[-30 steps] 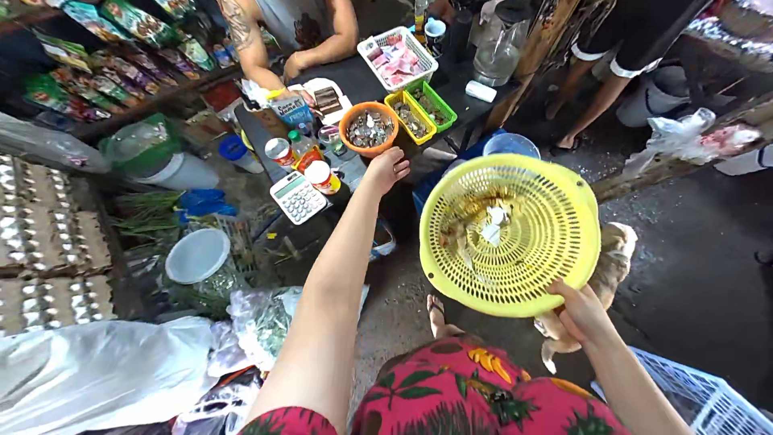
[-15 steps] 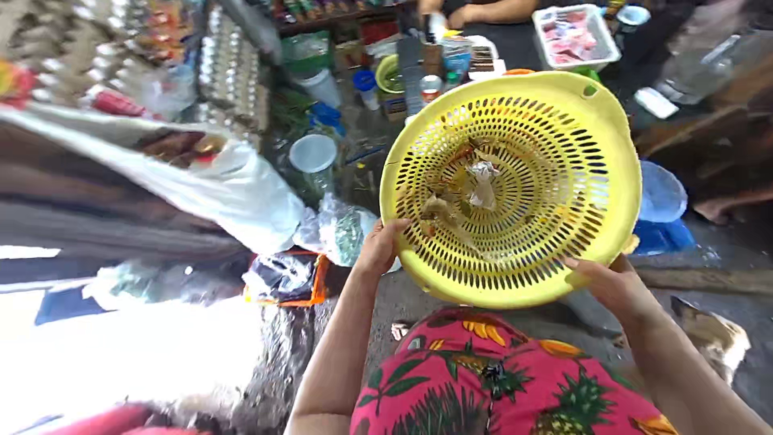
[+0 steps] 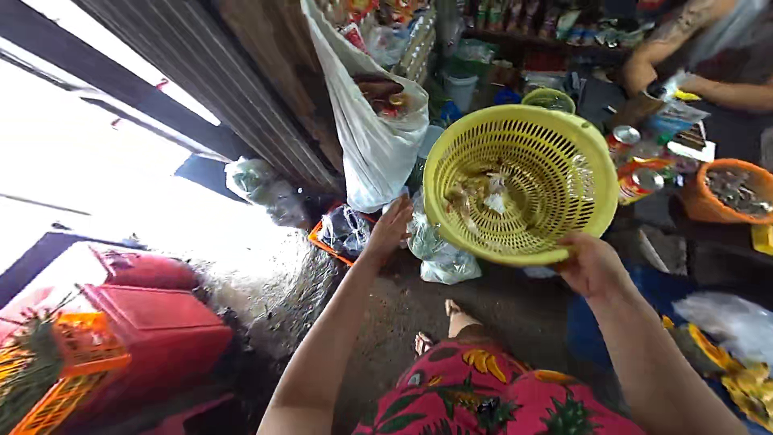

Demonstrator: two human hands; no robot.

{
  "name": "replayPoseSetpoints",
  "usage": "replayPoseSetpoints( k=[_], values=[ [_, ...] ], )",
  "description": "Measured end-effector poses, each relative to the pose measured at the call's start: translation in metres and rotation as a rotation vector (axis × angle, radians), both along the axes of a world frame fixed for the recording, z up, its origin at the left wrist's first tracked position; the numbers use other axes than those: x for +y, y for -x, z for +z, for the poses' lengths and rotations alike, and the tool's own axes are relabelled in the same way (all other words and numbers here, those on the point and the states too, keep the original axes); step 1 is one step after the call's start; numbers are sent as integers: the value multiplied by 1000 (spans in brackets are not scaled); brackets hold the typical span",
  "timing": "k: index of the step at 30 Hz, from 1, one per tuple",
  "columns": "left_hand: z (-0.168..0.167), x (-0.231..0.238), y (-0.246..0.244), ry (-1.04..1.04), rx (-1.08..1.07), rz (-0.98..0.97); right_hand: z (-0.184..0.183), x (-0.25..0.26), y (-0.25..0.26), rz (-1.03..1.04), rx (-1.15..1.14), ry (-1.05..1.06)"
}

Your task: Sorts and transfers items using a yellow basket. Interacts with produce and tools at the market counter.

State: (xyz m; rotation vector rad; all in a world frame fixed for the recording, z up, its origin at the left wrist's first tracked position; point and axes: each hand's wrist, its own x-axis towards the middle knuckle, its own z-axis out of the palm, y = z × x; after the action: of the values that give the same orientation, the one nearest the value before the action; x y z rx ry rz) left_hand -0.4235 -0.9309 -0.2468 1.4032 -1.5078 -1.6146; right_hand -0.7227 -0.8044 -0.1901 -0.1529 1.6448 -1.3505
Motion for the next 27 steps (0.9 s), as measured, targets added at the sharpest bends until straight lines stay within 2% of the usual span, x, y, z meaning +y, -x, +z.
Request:
replayPoseSetpoints(
  k=[4,6,10,14,18,23,25,27],
  values=[
    [-1,-90,-19,381,-365,-59,16,-116,-6,49,186,165],
    [-1,-138,-15,487,-508,-107,21,-175,-9,87,256,206],
    [4,-234,14,489,-819,-186,38,-276,-26,174,296,283],
    [-5,-293,41,352,-1048,-223,34,-352,-48,213,345,308],
    [-30,-299,46,257,-1100,-248,6,-401,-71,268,443,384],
    [26,-256,38,404,-1010,-303,-24,-414,-105,428,921,490],
    [32,-245,34,377,-1036,-357,-28,-411,-118,457,1016,520],
    [29,-243,25,357,-1003,-329,-23,-404,-131,484,1050,541]
  ],
)
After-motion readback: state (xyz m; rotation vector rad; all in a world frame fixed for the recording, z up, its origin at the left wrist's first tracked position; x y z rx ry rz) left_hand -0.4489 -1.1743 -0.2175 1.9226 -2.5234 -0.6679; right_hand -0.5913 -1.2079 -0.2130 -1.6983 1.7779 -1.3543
